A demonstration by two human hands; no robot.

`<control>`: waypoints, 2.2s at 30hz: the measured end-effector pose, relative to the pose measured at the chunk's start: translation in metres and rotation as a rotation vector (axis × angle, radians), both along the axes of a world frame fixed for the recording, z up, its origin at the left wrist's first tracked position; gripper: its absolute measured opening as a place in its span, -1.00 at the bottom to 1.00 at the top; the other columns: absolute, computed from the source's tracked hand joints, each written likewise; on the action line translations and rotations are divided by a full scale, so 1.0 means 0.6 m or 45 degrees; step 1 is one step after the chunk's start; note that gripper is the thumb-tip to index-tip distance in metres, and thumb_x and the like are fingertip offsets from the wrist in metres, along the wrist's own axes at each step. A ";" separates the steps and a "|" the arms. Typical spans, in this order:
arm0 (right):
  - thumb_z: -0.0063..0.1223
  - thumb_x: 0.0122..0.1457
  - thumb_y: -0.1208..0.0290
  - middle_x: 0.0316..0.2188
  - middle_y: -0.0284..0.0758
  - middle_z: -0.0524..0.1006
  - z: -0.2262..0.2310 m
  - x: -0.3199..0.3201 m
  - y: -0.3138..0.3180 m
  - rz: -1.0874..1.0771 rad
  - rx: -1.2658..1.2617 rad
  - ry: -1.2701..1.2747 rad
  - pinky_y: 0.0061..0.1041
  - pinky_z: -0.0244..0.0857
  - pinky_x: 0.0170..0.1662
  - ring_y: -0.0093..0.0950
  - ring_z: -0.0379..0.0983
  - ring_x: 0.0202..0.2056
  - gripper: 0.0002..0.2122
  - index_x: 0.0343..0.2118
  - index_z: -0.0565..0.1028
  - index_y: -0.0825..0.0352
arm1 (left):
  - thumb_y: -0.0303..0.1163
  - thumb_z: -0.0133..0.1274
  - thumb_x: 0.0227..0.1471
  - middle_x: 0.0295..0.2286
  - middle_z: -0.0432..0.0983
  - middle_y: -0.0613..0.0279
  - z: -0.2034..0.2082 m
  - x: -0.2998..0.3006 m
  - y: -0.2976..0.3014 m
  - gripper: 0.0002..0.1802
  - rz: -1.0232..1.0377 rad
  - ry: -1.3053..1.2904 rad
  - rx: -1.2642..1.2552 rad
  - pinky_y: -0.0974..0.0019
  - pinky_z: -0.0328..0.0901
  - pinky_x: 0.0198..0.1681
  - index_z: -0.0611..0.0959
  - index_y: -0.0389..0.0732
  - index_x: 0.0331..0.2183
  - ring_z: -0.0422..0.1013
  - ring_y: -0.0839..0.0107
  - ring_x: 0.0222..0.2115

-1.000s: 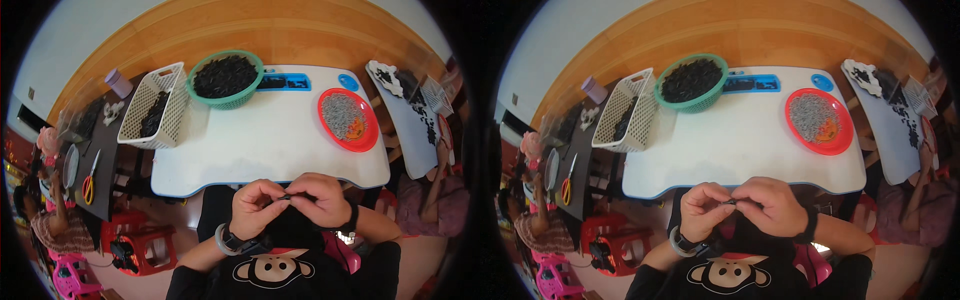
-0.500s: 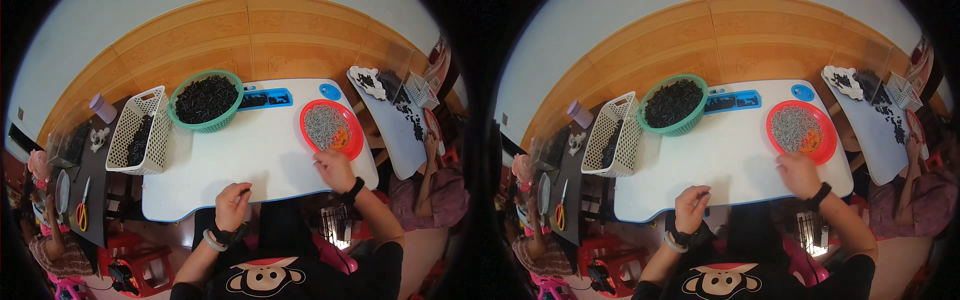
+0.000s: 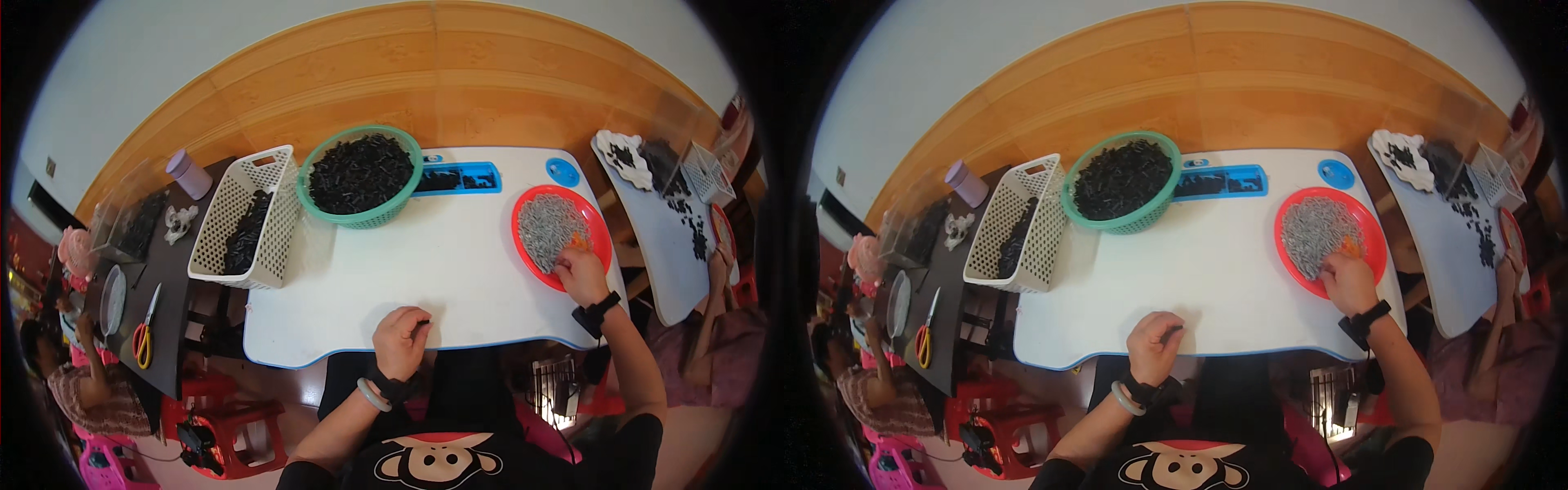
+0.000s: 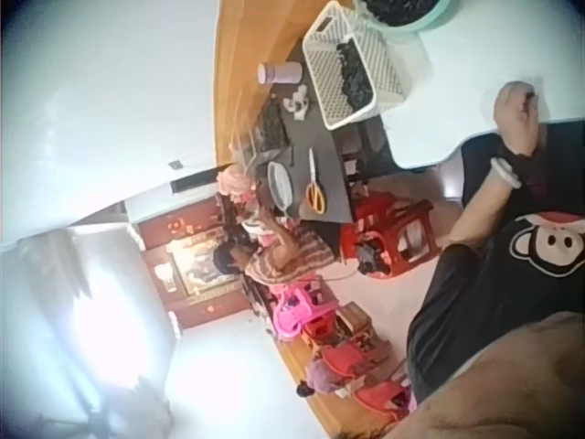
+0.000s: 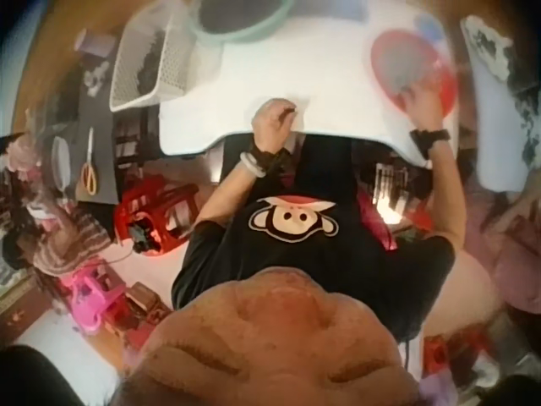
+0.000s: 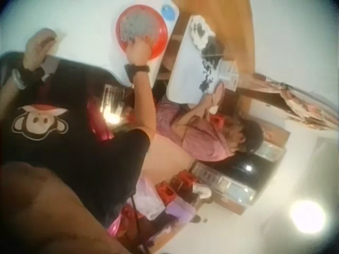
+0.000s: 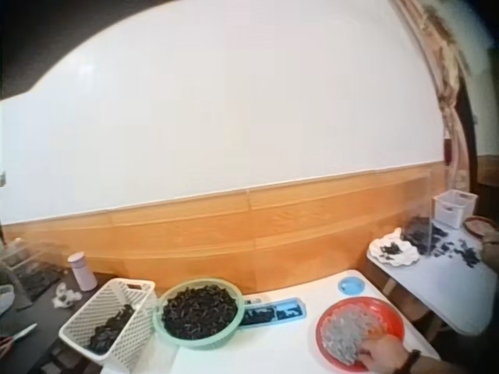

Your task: Assembling small black plastic components by inserting metal pins into them.

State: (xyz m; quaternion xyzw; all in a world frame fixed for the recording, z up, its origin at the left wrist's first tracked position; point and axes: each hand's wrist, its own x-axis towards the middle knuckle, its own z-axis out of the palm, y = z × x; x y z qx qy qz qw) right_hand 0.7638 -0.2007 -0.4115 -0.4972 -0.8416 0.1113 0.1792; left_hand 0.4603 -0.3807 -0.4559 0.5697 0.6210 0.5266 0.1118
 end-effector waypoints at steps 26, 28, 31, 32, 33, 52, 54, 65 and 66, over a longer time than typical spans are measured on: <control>-0.10 0.21 0.29 -0.13 -0.11 0.48 -0.014 -0.506 0.128 -0.033 -1.545 1.384 0.00 0.43 -0.22 -0.13 0.51 -0.20 -0.63 0.01 0.31 0.39 | 0.08 0.12 0.00 -0.47 0.30 0.33 0.069 -0.230 0.142 -0.47 0.344 -1.156 -0.157 0.39 0.37 -0.62 0.43 -0.23 -0.33 0.28 0.57 -0.52; -0.10 0.22 0.30 -0.12 -0.11 0.47 -0.022 -0.504 0.120 -0.011 -1.532 1.439 -0.03 0.44 -0.22 -0.13 0.50 -0.19 -0.64 0.01 0.31 0.39 | 0.09 0.14 -0.02 -0.47 0.29 0.33 0.062 -0.233 0.169 -0.45 0.388 -1.188 -0.127 0.40 0.37 -0.63 0.42 -0.23 -0.33 0.27 0.56 -0.53; -0.09 0.24 0.29 -0.09 -0.15 0.47 -0.025 -0.499 0.111 0.009 -1.539 1.470 -0.09 0.47 -0.20 -0.16 0.50 -0.17 -0.66 0.02 0.32 0.35 | 0.02 0.15 -0.01 -0.51 0.29 0.34 0.035 -0.233 0.196 -0.52 0.460 -1.260 -0.061 0.42 0.35 -0.65 0.43 -0.22 -0.35 0.28 0.57 -0.57; -0.08 0.23 0.28 -0.08 -0.16 0.47 -0.025 -0.497 0.103 0.022 -1.500 1.502 -0.09 0.47 -0.20 -0.18 0.50 -0.18 -0.65 0.02 0.32 0.33 | -0.05 0.14 0.02 -0.53 0.31 0.35 0.028 -0.230 0.199 -0.58 0.433 -1.266 0.028 0.43 0.34 -0.65 0.44 -0.22 -0.36 0.28 0.58 -0.59; -0.07 0.23 0.26 -0.08 -0.17 0.47 -0.025 -0.497 0.097 0.035 -1.462 1.532 -0.09 0.47 -0.20 -0.19 0.51 -0.18 -0.65 0.02 0.32 0.32 | -0.11 0.12 0.05 -0.55 0.33 0.37 0.022 -0.230 0.201 -0.65 0.408 -1.270 0.116 0.44 0.34 -0.65 0.45 -0.21 -0.37 0.29 0.59 -0.61; -0.07 0.24 0.11 -0.19 -0.26 0.53 -0.058 -0.496 0.068 0.097 -1.155 1.596 -0.30 0.52 -0.29 -0.40 0.54 -0.26 -0.60 -0.02 0.37 0.32 | -0.42 -0.03 0.15 -0.24 0.49 0.31 -0.027 -0.259 0.211 -0.72 0.189 -1.018 0.369 0.47 0.27 -0.18 0.48 -0.28 -0.09 0.37 0.57 -0.27; -0.05 0.23 0.10 -0.21 -0.27 0.54 -0.057 -0.498 0.066 0.129 -1.143 1.615 -0.32 0.52 -0.30 -0.41 0.54 -0.27 -0.60 -0.04 0.38 0.32 | -0.42 -0.03 0.15 -0.23 0.49 0.33 -0.024 -0.263 0.209 -0.72 0.192 -1.000 0.329 0.49 0.25 -0.18 0.49 -0.28 -0.10 0.35 0.60 -0.27; -0.13 0.23 -0.04 -0.19 -0.21 0.54 -0.042 -0.478 0.075 0.082 -1.330 1.642 -0.28 0.52 -0.34 -0.33 0.56 -0.28 -0.50 0.00 0.33 0.33 | -0.45 -0.04 0.14 -0.23 0.48 0.36 -0.021 -0.260 0.206 -0.72 0.152 -0.953 0.383 0.50 0.24 -0.18 0.49 -0.28 -0.08 0.33 0.62 -0.27; -0.16 0.24 -0.06 -0.18 -0.20 0.54 -0.045 -0.474 0.080 0.130 -1.407 1.657 -0.27 0.53 -0.34 -0.31 0.56 -0.28 -0.48 0.02 0.32 0.34 | -0.46 -0.04 0.14 -0.22 0.48 0.36 -0.021 -0.260 0.207 -0.72 0.141 -0.932 0.385 0.50 0.25 -0.18 0.49 -0.28 -0.08 0.34 0.62 -0.26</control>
